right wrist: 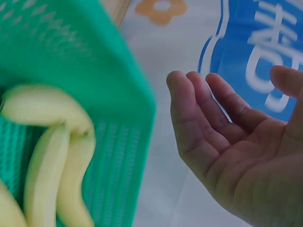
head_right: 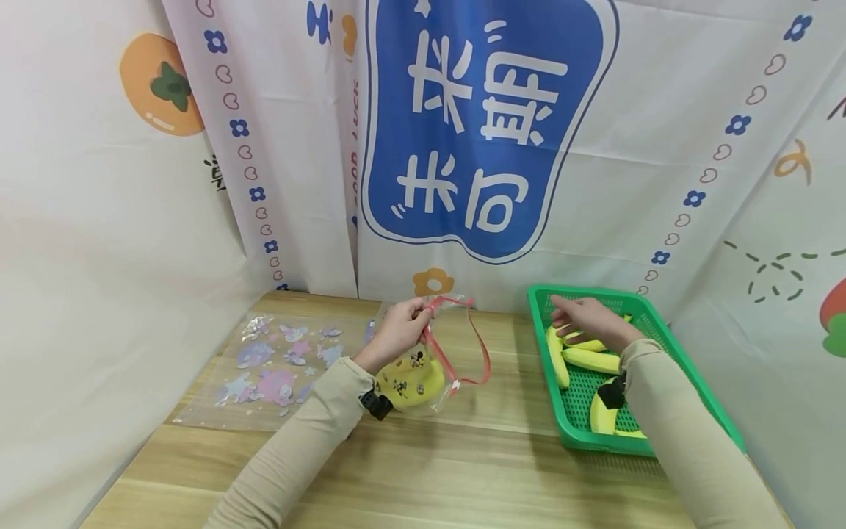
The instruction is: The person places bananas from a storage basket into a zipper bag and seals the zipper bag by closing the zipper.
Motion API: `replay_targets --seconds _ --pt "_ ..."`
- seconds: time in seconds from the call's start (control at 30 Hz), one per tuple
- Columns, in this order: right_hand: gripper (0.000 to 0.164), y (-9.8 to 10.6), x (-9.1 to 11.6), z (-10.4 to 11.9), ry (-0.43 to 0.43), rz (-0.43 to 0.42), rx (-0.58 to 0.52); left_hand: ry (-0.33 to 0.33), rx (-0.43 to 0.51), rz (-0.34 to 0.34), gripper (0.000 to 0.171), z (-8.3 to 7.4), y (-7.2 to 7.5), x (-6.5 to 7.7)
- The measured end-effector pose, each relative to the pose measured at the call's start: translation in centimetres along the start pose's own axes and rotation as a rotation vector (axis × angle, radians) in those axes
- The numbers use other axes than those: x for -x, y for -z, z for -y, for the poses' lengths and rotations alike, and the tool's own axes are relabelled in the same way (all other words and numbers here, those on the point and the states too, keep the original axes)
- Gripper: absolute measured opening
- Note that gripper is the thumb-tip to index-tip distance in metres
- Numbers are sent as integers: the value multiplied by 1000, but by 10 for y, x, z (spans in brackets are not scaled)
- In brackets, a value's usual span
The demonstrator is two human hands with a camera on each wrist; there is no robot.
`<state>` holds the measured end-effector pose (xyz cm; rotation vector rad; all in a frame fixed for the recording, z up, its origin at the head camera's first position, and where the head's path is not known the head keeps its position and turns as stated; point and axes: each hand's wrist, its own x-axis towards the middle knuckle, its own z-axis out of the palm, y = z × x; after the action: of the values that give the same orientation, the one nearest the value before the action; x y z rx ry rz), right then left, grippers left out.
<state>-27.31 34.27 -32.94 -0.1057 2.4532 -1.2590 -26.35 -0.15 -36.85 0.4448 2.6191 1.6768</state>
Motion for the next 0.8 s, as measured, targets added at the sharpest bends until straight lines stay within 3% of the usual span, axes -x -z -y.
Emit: replay_targets --seconds 0.37,0.8 --pt "73 32 2 -41 -111 21 -81 -2 7 7 19 1 2 1" --pt "88 56 4 -86 -228 26 -90 -6 24 27 20 4 5 3"
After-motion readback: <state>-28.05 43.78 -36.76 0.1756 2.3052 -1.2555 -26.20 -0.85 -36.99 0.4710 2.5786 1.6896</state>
